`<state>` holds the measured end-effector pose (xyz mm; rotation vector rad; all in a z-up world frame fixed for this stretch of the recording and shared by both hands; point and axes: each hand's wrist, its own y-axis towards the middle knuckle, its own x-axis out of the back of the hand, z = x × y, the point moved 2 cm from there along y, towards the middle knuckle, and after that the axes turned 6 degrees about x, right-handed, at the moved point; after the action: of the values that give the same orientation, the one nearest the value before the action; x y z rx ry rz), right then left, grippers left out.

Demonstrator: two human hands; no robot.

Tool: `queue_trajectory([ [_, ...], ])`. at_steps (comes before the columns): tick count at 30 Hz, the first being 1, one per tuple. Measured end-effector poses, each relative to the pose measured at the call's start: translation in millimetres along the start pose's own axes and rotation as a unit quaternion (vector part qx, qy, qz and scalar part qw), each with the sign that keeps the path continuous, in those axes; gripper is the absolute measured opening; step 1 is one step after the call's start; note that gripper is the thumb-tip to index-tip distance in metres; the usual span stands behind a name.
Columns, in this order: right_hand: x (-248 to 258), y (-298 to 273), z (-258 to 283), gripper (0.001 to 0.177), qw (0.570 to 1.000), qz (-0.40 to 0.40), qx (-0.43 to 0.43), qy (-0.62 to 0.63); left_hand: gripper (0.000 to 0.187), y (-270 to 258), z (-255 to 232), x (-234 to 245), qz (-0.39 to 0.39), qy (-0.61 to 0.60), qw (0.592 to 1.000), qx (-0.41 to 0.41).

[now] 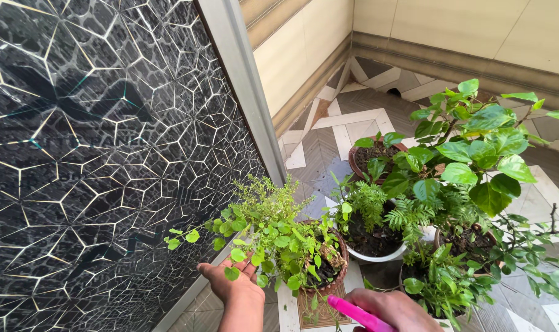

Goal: The person uses a pink spray bottle to water multiple potted plants on a balcony, occasionally touching the leaves and stems with their other hand.

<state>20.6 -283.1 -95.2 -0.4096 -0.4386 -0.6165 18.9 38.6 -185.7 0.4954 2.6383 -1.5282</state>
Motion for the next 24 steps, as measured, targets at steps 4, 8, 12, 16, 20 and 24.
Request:
queue_trajectory([
  [4,4,1,5,0.035,0.996,0.041,-0.074,-0.005,0.103,-6,-1,-2,0.005,-0.016,1.0,0.007],
  [8,2,-1,5,0.036,0.998,0.008,-0.053,0.026,0.1,-14,-1,-5,-0.005,-0.021,1.0,-0.004],
  [12,-5,2,4,0.048,0.999,-0.034,0.026,0.007,0.092,-10,4,-6,-0.005,-0.052,0.998,-0.045],
  [16,-9,7,2,0.047,0.995,0.018,-0.097,0.025,0.078,-14,5,-6,-0.024,-0.063,0.994,-0.085],
  [20,-5,6,3,0.036,0.993,0.027,-0.11,-0.028,0.069,-22,5,-7,-0.022,-0.077,0.994,-0.077],
  [24,2,0,10,0.032,0.995,0.011,-0.095,-0.014,0.077,-5,8,-4,-0.012,-0.065,0.994,-0.09],
])
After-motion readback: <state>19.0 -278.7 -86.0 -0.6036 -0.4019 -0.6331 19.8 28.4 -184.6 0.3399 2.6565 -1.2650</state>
